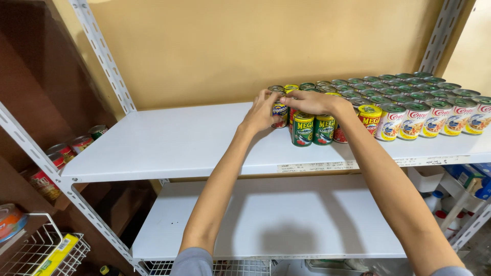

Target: Taking canned food products from a cardboard box and arranging them neatly on a retail shelf.

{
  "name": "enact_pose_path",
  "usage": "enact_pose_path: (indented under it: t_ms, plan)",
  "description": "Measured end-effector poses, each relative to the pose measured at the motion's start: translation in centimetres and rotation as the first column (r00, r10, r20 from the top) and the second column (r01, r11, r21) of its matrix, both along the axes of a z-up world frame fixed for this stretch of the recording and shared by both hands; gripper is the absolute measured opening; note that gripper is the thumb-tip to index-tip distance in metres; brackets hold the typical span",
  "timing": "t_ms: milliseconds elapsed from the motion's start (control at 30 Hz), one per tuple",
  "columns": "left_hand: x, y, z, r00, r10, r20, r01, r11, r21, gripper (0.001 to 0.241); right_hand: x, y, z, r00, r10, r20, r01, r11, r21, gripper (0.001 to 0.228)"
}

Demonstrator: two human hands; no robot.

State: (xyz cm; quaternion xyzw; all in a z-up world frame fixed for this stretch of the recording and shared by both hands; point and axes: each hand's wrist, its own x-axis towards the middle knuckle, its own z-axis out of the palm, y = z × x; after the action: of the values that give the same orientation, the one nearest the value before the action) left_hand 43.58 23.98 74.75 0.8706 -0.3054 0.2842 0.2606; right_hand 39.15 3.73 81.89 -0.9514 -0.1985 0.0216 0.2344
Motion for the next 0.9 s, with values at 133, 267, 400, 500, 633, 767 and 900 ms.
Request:
enact_pose_path:
  t_ms: [133, 267, 400, 500, 633, 767, 900]
  plan:
    - [-0.2, -0.3, -0.8, 0.995, -0.094, -0.038, 0.093, 0.995, -0.03, 0.079, -1.5, -0.7, -0.7, 0.996, 0.061, 0.064, -0.05, 0.984, -0.17, 0.099]
    - [-0.6, -0.7, -0.9, 0.974, -0.016, -0.227, 0.014, 1.0, -0.012, 0.078, -2.2, -0.8, -1.8, 0.98, 0.075, 0.185, 0.001, 0.925, -0.379, 0.106]
    - [-0.4, -0.9, -1.4, 0.974, 0.015, -0.227, -0.02, 1.0, -0.018, 0.079, -2.3, -1.2, -2.0, 0.977, 0.083, 0.197, -0.003, 0.926, -0.377, 0.106]
    - [-0.9, -1.0, -1.6, 0.984, -0.013, -0.176, 0.003, 0.999, -0.054, 0.082, -2.7, -1.0, -1.8, 0.978, 0.08, 0.193, -0.001, 0.925, -0.379, 0.105]
    - [-1.1, -1.9, -2.2, 0.984, 0.134, -0.116, -0.135, 0.991, 0.002, 0.083, -2.6, -1.2, -1.8, 0.975, 0.085, 0.207, -0.005, 0.932, -0.363, 0.105]
    - [-3.1, -2.9, -2.0, 0.985, 0.123, -0.119, -0.144, 0.97, -0.197, 0.093, -2.6, -2.7, -1.9, 0.958, 0.16, 0.236, -0.104, 0.968, -0.23, 0.111]
    - [-5.0, -4.1, -2.6, 0.974, -0.141, -0.177, 0.101, 0.97, -0.219, 0.108, -3.9, -4.5, -2.4, 0.949, 0.116, 0.293, -0.035, 0.963, -0.268, 0.113]
